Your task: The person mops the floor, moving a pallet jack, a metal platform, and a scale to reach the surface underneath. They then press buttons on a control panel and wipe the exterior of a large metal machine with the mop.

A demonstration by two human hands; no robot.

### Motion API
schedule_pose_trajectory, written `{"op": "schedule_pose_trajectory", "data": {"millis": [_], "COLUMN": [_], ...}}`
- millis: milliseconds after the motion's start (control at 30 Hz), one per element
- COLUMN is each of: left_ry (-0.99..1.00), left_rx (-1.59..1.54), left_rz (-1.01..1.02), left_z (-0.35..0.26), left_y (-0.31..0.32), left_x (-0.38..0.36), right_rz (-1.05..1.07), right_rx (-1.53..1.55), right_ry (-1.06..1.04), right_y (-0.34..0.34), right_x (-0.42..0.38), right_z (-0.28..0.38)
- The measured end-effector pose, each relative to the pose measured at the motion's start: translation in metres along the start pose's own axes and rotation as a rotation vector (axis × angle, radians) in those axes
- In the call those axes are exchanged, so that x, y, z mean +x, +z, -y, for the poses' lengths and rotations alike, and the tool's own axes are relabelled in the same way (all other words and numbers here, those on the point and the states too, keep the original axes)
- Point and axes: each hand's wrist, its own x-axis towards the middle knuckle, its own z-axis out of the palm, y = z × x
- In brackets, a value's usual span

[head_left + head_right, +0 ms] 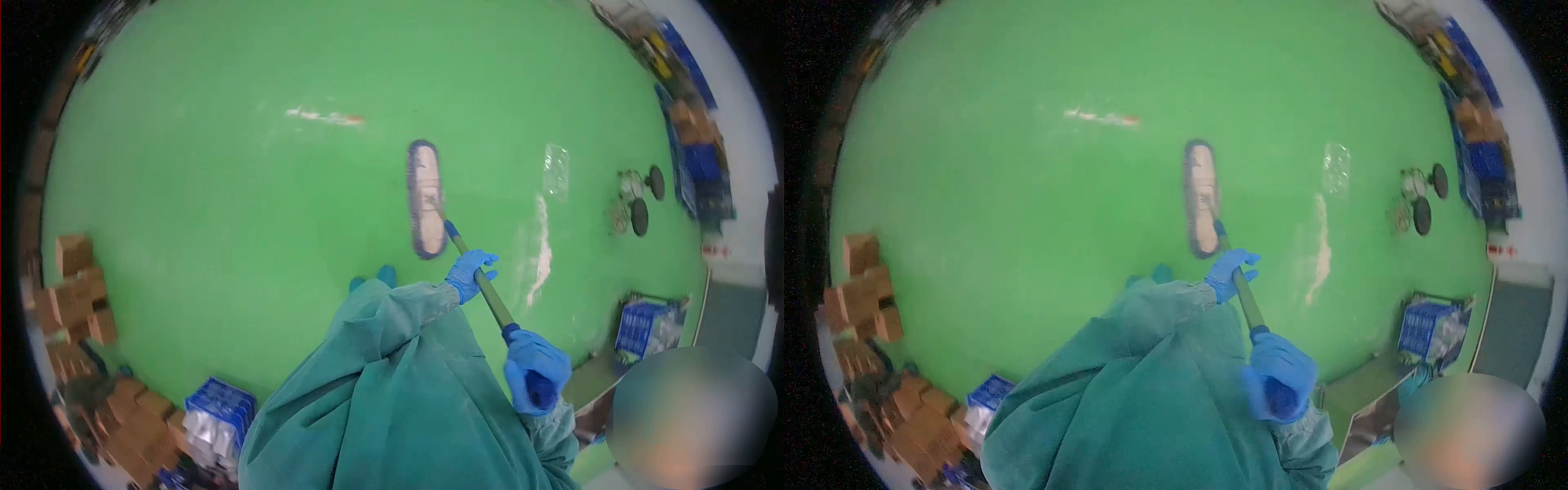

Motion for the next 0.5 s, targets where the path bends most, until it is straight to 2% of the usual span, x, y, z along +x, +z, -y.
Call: {"op": "schedule_pose_trajectory", "data": {"millis": [67, 133, 200, 233, 267, 300, 333, 400, 433, 500], "left_ry": [0.049, 0.1, -0.101, -0.174, -0.217, -0.238, -0.227, -0.33, -0.343, -0.522], "left_rx": [0.047, 0.11, 0.115, 0.247, 0.344, 0.44, 0.5, 0.547, 0.588, 0.457], "left_rz": [0.132, 0.233, 0.456, 0.763, 0.953, 1.152, 1.236, 1.092, 1.03, 0.477], "left_z": [-0.002, -0.005, -0.029, -0.024, -0.017, -0.01, -0.005, 0.007, 0.019, 0.052], "left_y": [0.02, 0.023, 0.005, -0.003, -0.017, -0.031, -0.052, -0.111, -0.148, -0.232], "left_x": [-0.004, -0.008, -0.015, -0.018, -0.018, -0.018, -0.018, -0.004, 0.001, 0.014], "right_rz": [-0.002, -0.17, -0.241, -0.304, -0.295, -0.293, -0.291, -0.254, -0.338, -0.424], "right_rx": [-0.044, -0.153, -0.205, -0.251, -0.237, -0.298, -0.357, -0.48, -0.47, -0.359], "right_ry": [-0.036, 0.03, 0.051, 0.083, 0.058, 0.119, 0.175, 0.157, 0.277, 0.391], "right_y": [0.008, 0.028, 0.041, 0.045, 0.049, 0.051, 0.054, 0.061, 0.047, 0.043], "right_x": [-0.01, -0.017, -0.021, -0.019, -0.009, 0.004, 0.019, 0.039, 0.049, 0.105], "right_z": [-0.022, -0.049, -0.092, -0.115, -0.135, -0.155, -0.177, -0.25, -0.276, -0.251]}}
